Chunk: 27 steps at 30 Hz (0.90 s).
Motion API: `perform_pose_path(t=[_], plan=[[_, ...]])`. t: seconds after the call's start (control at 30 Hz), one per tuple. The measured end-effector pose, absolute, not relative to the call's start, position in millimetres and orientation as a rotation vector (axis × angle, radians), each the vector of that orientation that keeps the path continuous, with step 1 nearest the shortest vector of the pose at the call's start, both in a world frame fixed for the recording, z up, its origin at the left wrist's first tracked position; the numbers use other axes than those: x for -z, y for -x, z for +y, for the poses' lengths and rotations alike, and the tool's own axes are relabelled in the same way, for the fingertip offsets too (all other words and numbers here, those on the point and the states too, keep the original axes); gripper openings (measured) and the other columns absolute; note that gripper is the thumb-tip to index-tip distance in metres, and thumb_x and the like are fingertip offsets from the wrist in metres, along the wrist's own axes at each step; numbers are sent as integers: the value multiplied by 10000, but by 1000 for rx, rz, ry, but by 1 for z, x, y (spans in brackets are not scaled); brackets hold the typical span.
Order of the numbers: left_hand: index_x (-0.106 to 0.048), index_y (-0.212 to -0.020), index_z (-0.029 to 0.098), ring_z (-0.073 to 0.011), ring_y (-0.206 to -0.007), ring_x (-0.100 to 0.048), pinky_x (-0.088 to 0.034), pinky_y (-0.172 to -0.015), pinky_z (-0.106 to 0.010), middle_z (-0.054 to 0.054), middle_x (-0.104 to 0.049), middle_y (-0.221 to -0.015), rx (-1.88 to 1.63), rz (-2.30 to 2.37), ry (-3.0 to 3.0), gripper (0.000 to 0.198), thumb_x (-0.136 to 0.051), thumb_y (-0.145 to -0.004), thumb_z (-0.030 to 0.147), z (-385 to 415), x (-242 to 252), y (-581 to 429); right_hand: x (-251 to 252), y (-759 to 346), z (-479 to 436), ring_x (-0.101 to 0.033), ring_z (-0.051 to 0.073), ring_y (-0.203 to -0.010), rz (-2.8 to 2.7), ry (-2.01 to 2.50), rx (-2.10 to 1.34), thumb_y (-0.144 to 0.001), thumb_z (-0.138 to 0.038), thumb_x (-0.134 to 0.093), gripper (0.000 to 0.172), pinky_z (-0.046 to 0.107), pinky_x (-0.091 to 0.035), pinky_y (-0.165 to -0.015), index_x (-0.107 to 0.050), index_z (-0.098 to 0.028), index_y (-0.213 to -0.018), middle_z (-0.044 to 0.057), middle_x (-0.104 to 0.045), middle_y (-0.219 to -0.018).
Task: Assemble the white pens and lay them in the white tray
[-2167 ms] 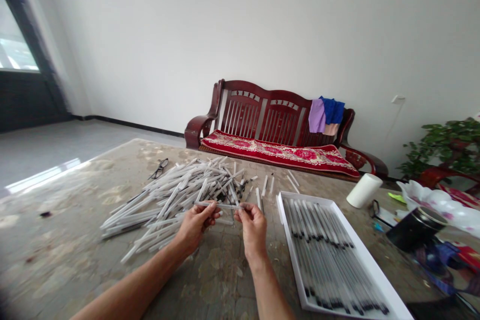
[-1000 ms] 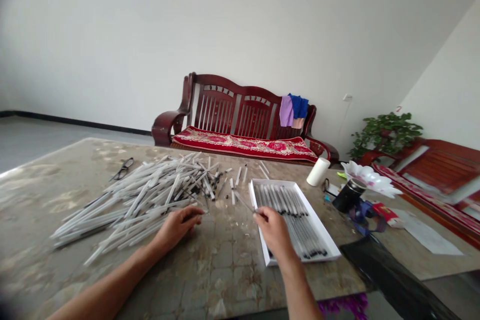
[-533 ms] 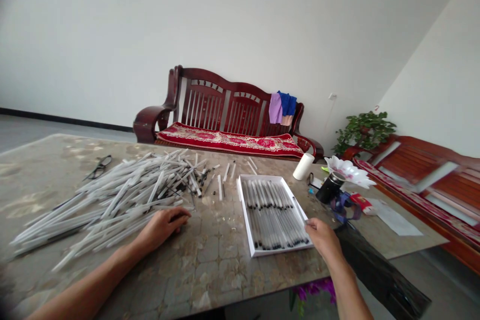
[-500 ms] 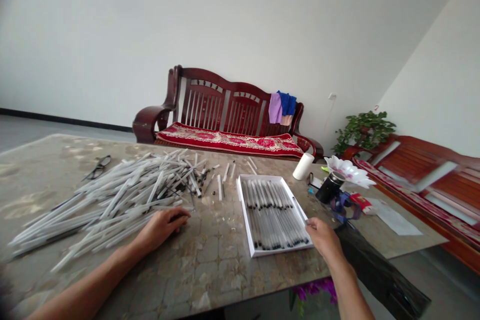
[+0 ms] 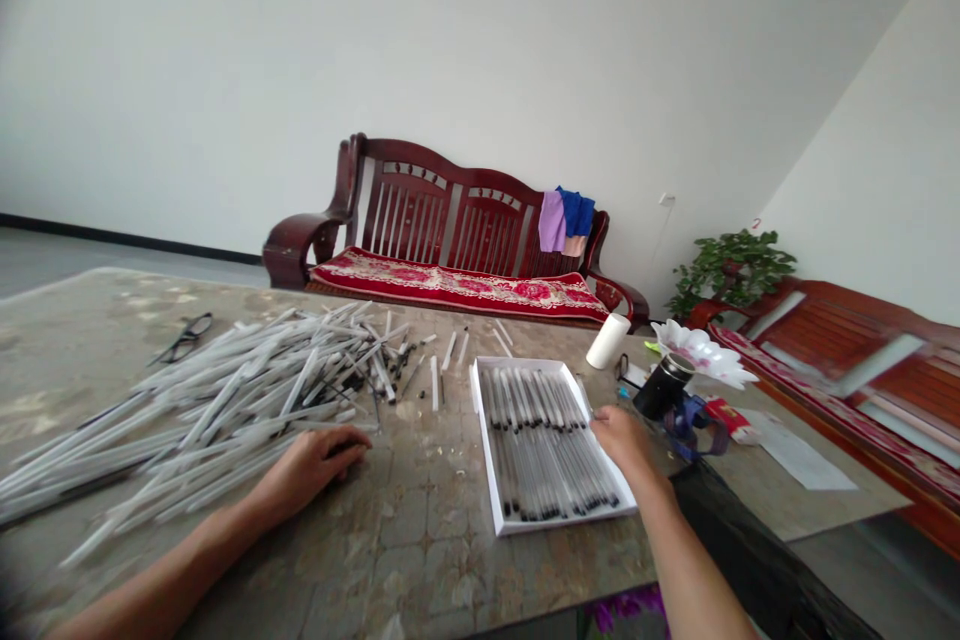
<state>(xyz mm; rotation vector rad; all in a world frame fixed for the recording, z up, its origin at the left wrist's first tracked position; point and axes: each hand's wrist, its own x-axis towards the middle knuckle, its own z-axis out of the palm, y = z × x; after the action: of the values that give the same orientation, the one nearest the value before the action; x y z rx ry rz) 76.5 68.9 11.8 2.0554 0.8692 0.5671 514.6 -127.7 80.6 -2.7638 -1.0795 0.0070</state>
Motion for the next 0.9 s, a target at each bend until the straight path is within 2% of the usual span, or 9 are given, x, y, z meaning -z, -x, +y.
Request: perform_pose_path(t=[0.2, 0.5, 0.6, 0.73, 0.9], plan=[[-697, -916, 193, -162, -542, -580, -425, -561, -239, 36, -587, -568, -521, 879, -2088, 302, -479, -826, 381, 70, -10, -77, -69, -514, -85, -685, 248, -1008, -1108, 2833, 9, -796, -197, -552, 312, 264, -475, -762, -751, -225, -1035, 77, -746, -1060], [-698, -925, 196, -150, -551, -581, -432, -581, -233, 27, -629, -626, -488, 840, -2118, 286, -475, -848, 356, 70, -11, -76, -73, -512, -68, -671, 282, -961, -1093, 2927, 70, -803, -149, -532, 337, 329, -464, -755, -717, -239, -1071, 112, -714, -1043], [-699, -916, 195, -151, -550, -576, -431, -584, -235, 29, -621, -612, -484, 842, -2127, 277, -480, -841, 346, 69, -13, -76, -82, -513, -74, -650, 263, -941, -1323, 2906, 284, -799, -74, -513, 311, 311, -446, -740, -692, -201, -1019, 109, -704, -982], [-698, -909, 201, -153, -558, -579, -431, -587, -235, 31, -617, -609, -490, 849, -2129, 267, -485, -835, 344, 70, -12, -77, -90, -520, -84, -581, 226, -1007, -1736, 2723, 579, -837, -28, -467, 285, 287, -423, -793, -665, -206, -936, 77, -673, -1013], [-698, -909, 193, -157, -565, -582, -431, -590, -238, 24, -620, -616, -490, 841, -2127, 271, -483, -834, 339, 71, -10, -77, -85, -536, -83, -566, 204, -981, -2170, 2473, 752, -856, -6, -456, 298, 282, -433, -809, -664, -215, -897, 61, -652, -982]])
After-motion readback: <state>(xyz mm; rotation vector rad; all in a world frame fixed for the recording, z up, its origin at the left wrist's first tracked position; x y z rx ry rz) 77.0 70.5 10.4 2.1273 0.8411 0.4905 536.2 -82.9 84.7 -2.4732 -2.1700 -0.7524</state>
